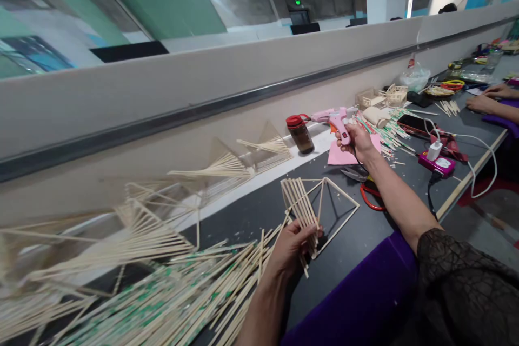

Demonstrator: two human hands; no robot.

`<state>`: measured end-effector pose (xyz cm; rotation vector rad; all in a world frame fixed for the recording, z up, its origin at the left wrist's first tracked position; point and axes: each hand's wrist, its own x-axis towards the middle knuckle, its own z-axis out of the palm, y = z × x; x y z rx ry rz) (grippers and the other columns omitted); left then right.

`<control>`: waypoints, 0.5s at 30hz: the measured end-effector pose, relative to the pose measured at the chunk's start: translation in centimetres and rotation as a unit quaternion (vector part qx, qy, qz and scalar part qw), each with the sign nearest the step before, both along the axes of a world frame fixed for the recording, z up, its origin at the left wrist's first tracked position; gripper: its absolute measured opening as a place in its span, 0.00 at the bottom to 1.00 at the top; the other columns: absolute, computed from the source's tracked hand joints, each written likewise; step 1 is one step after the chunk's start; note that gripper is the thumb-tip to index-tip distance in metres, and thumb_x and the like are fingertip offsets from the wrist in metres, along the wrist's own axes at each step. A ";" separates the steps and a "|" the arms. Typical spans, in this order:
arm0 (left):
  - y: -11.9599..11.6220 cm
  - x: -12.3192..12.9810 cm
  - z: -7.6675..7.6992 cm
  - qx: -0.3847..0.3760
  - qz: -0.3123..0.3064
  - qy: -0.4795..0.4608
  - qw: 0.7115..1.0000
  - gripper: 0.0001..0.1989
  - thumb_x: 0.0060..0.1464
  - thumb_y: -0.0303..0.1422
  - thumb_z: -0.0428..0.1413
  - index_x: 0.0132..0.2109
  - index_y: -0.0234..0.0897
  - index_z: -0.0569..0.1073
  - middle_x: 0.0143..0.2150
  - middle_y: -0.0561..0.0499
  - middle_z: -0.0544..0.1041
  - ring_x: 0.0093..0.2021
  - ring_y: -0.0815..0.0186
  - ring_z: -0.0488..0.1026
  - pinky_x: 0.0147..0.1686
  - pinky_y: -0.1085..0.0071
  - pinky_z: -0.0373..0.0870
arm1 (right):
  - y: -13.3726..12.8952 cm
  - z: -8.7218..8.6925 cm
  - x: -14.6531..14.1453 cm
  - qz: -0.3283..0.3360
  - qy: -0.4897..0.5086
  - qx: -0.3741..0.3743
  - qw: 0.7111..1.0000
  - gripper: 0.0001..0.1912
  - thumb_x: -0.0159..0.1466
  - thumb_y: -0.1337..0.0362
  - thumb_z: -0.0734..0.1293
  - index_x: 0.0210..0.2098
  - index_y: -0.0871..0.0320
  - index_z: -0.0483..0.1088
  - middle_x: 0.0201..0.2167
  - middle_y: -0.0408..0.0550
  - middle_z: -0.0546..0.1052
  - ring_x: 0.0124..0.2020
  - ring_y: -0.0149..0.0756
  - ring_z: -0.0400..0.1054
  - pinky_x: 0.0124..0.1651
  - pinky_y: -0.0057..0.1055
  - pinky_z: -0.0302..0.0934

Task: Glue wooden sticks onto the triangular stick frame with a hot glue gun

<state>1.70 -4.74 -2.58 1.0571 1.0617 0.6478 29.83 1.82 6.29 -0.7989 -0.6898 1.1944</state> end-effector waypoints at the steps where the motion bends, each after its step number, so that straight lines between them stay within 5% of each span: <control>1: 0.0 0.0 0.0 -0.002 -0.002 -0.001 1.000 0.22 0.34 0.41 0.71 0.35 0.32 0.75 0.25 0.48 0.79 0.19 0.71 0.68 0.19 0.77 0.54 | 0.1 -0.3 0.0 0.005 0.003 -0.007 1.000 0.10 0.64 0.61 0.58 0.34 0.60 0.66 0.25 0.41 0.72 0.19 0.24 0.65 0.18 0.20 0.57; 15: -0.4 0.2 1.0 0.001 0.002 0.008 1.000 0.20 0.32 0.40 0.70 0.32 0.33 0.75 0.25 0.47 0.79 0.20 0.70 0.69 0.19 0.76 0.53 | 0.6 -1.8 0.5 0.001 -0.096 0.002 0.995 0.07 0.49 0.71 0.65 0.29 0.59 0.65 0.26 0.40 0.71 0.22 0.22 0.63 0.21 0.19 0.58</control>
